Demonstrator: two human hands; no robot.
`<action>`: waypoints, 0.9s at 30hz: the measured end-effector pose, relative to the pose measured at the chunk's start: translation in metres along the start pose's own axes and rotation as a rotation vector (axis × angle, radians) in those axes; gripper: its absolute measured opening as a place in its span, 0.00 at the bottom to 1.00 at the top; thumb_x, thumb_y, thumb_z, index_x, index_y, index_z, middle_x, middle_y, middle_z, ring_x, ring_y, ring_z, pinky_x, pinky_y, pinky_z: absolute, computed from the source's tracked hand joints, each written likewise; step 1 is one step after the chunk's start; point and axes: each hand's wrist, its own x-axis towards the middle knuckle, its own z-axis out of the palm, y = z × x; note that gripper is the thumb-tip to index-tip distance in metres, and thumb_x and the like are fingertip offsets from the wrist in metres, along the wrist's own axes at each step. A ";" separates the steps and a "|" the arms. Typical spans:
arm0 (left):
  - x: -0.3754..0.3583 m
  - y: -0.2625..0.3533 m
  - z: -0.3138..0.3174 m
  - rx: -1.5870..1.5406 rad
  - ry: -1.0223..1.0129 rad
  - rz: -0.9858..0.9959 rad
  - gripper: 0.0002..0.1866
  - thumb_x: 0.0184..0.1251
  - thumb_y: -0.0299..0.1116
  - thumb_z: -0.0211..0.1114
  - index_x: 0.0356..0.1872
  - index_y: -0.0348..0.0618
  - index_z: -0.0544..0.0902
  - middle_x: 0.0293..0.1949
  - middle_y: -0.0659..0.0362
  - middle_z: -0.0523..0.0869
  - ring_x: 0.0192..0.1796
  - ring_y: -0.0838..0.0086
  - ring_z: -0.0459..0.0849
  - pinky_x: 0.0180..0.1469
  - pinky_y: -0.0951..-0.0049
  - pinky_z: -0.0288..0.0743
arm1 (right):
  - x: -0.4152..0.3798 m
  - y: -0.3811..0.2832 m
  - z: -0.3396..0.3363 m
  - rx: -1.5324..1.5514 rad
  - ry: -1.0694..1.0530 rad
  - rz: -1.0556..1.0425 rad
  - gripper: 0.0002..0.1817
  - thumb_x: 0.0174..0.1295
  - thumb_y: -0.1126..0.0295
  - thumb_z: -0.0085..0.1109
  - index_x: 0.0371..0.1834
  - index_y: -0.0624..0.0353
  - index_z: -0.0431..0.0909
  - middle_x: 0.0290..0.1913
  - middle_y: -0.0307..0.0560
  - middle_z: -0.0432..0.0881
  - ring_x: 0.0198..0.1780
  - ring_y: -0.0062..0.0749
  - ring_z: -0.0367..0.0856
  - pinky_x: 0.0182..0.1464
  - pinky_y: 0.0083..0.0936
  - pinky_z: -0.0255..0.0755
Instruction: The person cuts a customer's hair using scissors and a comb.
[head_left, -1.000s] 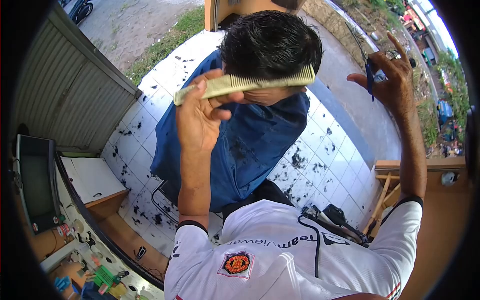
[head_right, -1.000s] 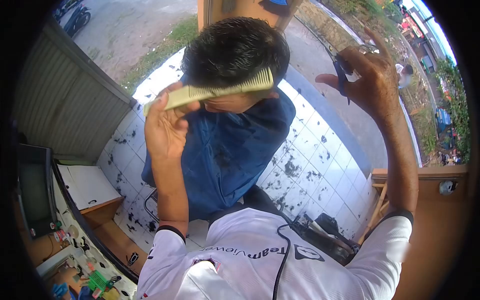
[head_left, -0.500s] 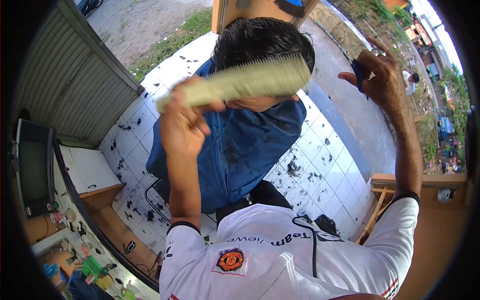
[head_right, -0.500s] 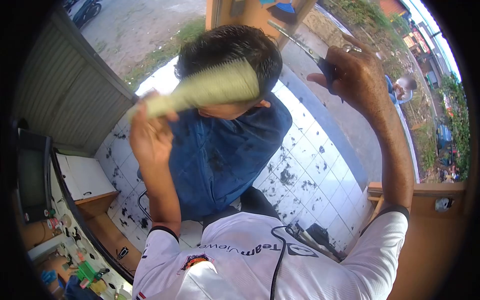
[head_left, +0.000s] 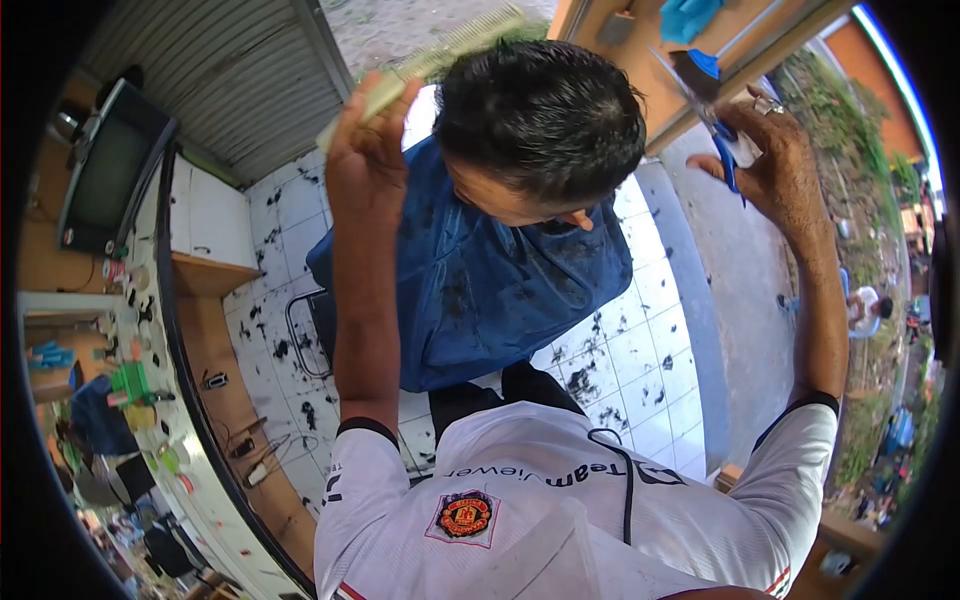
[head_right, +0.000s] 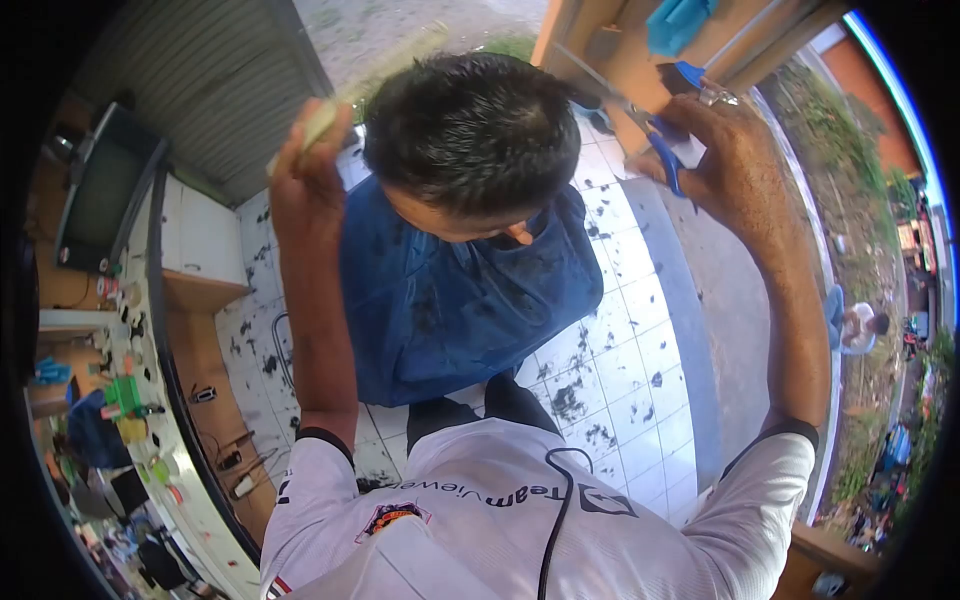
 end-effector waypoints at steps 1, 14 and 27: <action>-0.002 0.002 0.008 -0.024 -0.088 0.090 0.26 0.78 0.33 0.55 0.68 0.22 0.65 0.63 0.33 0.74 0.64 0.43 0.78 0.48 0.71 0.90 | -0.001 0.003 0.001 0.036 -0.069 0.079 0.24 0.47 0.48 0.78 0.35 0.57 0.84 0.26 0.43 0.84 0.32 0.32 0.85 0.56 0.40 0.77; -0.050 0.025 0.104 1.376 -0.754 -0.103 0.10 0.64 0.29 0.70 0.27 0.37 0.79 0.48 0.35 0.86 0.47 0.51 0.88 0.41 0.61 0.86 | -0.022 0.031 0.058 0.254 0.139 0.025 0.28 0.49 0.47 0.79 0.47 0.54 0.86 0.32 0.47 0.88 0.39 0.35 0.90 0.76 0.49 0.60; -0.092 -0.021 0.150 1.388 0.034 -0.135 0.22 0.73 0.34 0.60 0.57 0.23 0.78 0.45 0.38 0.87 0.41 0.56 0.92 0.27 0.76 0.87 | -0.024 0.007 0.091 0.342 0.056 -0.182 0.28 0.49 0.38 0.74 0.38 0.51 0.82 0.31 0.47 0.84 0.43 0.38 0.86 0.70 0.48 0.65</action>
